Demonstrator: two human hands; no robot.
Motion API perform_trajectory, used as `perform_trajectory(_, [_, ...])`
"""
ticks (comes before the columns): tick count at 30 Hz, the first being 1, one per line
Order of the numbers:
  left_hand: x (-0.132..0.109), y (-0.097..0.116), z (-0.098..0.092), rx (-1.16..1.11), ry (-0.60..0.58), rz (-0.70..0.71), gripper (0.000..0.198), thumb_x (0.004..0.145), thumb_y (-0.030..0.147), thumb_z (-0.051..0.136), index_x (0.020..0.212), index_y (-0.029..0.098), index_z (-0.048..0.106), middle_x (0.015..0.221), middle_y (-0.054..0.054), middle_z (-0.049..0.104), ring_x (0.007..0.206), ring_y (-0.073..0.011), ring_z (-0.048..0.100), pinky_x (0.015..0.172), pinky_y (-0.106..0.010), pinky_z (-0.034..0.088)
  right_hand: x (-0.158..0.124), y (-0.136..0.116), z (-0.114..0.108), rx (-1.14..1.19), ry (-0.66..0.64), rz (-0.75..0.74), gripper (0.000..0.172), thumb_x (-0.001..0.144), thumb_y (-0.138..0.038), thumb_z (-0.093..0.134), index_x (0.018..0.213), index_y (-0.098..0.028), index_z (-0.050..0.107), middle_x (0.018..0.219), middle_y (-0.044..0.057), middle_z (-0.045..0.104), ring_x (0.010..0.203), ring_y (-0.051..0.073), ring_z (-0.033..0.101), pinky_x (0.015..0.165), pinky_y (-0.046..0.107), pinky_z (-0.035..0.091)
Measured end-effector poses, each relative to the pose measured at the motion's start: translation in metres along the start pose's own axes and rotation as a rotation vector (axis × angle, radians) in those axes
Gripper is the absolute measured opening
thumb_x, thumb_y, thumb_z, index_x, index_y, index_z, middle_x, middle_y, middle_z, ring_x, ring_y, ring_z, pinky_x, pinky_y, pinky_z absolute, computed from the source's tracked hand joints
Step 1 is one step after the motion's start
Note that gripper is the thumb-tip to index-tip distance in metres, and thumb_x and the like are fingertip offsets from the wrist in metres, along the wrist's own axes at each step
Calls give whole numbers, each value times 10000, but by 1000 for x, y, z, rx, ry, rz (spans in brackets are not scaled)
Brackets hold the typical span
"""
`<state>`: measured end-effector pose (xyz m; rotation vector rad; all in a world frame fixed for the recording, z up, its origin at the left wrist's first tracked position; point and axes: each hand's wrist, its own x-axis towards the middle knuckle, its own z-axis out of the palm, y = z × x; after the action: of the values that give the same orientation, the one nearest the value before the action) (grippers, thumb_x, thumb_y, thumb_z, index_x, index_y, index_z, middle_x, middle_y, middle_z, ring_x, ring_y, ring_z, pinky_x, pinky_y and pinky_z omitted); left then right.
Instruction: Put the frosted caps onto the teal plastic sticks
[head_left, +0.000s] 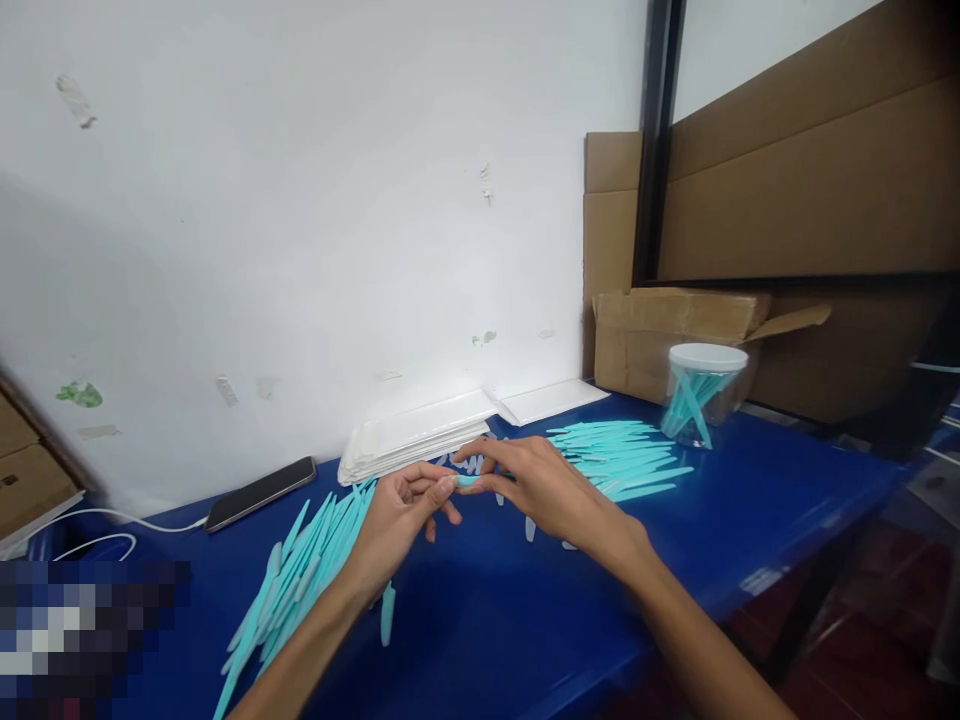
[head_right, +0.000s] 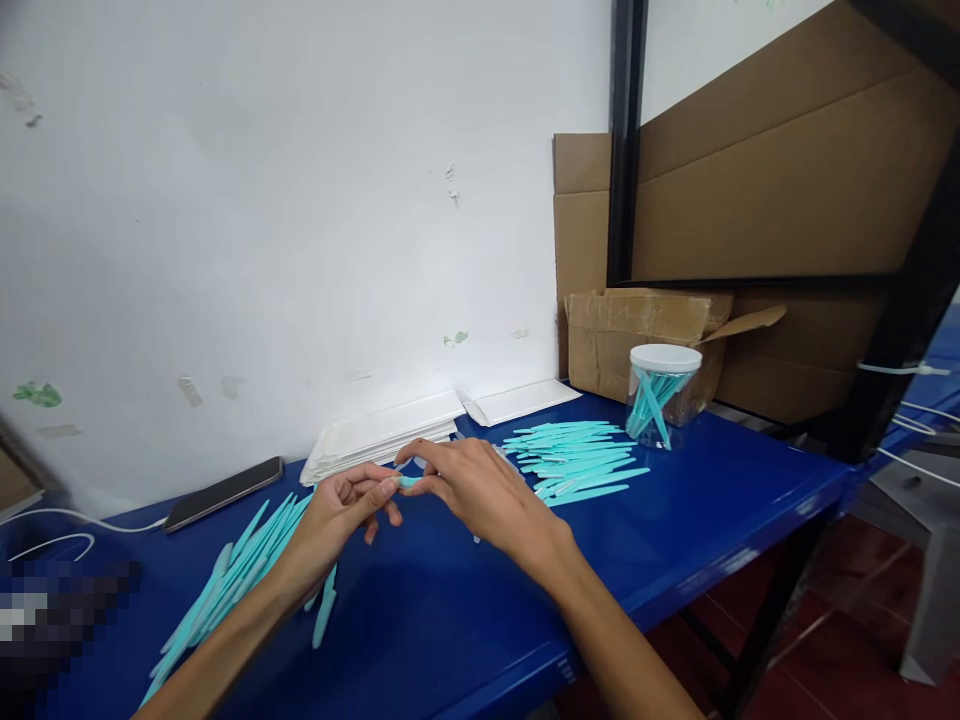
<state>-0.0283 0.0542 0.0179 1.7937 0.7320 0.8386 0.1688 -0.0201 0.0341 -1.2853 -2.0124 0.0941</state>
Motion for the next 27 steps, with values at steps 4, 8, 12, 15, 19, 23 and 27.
perform_trajectory(4, [-1, -3, 2, 118, -83, 16, 436, 859, 572, 623, 920, 142, 660, 650, -44, 665, 542, -156, 595, 454, -233, 435, -1, -3, 2, 10, -92, 18, 269, 978, -320, 598, 1247, -317, 608, 918, -21, 754, 778, 157, 669, 666, 241, 400])
perform_trajectory(8, [-3, -5, 5, 321, -131, 64, 353, 905, 493, 577, 971, 176, 717, 788, -56, 722, 605, -170, 617, 499, -252, 432, -4, 0, -10, 34, -180, 58, 236, 954, -415, 620, 1169, -324, 653, 885, -44, 758, 790, 171, 680, 661, 246, 421])
perform_trajectory(12, [-3, -8, 2, 546, -45, 138, 275, 955, 390, 501, 996, 235, 725, 911, -37, 740, 774, -213, 657, 626, -292, 448, -16, 41, -35, -61, -32, 143, 350, 1034, -443, 421, 1219, -274, 665, 1213, 35, 711, 1054, 216, 663, 875, 308, 470])
perform_trajectory(15, [-2, -12, -1, 678, 16, 165, 252, 957, 357, 478, 994, 245, 700, 947, -35, 734, 839, -239, 665, 693, -322, 448, -34, 95, -53, -300, 2, 328, 388, 1034, -399, 365, 1218, -244, 670, 1224, 69, 706, 1117, 253, 645, 956, 365, 466])
perform_trajectory(19, [-1, -16, -4, 814, 60, 165, 222, 959, 328, 455, 955, 238, 658, 921, -37, 726, 823, -240, 670, 720, -338, 433, -60, 154, -67, -363, -12, 428, 375, 966, -299, 437, 1222, -177, 681, 1273, 129, 680, 1193, 310, 612, 1028, 442, 447])
perform_trajectory(23, [0, -19, -7, 930, 69, 149, 184, 952, 321, 463, 896, 234, 616, 905, -43, 717, 868, -256, 666, 698, -333, 415, -71, 173, -68, -369, -27, 493, 391, 932, -303, 488, 1262, -196, 667, 1241, 129, 698, 1157, 324, 637, 986, 448, 477])
perform_trajectory(27, [-1, -21, -9, 1021, 28, 138, 136, 913, 294, 512, 843, 232, 610, 865, -51, 693, 842, -267, 641, 662, -327, 386, -71, 174, -68, -343, -59, 514, 314, 880, -290, 574, 1152, -211, 709, 1145, 96, 736, 1067, 294, 673, 906, 375, 503])
